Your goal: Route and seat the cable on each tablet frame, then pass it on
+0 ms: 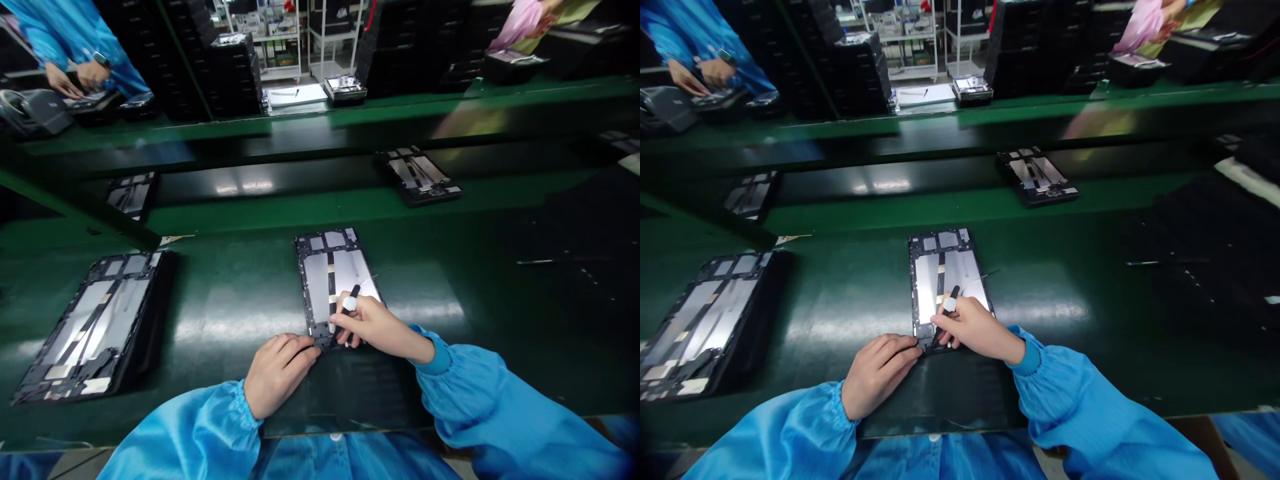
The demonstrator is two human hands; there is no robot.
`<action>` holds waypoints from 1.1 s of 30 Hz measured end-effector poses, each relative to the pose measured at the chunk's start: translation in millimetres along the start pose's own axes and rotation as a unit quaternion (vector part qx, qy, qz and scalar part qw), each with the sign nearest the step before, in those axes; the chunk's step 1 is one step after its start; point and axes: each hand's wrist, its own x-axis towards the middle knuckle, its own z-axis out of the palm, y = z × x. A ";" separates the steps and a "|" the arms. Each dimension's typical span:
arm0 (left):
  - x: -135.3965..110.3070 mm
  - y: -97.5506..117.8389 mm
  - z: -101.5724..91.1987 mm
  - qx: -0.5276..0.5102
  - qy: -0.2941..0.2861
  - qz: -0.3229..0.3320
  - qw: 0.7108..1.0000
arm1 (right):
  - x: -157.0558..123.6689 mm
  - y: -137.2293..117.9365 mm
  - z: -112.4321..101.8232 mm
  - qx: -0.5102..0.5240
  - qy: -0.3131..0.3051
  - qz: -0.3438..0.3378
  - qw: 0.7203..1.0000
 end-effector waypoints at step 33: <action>-2.6 -1.2 -5.1 0.084 -0.047 0.038 0.995 | -8.0 4.8 -4.4 0.007 0.048 -0.029 0.998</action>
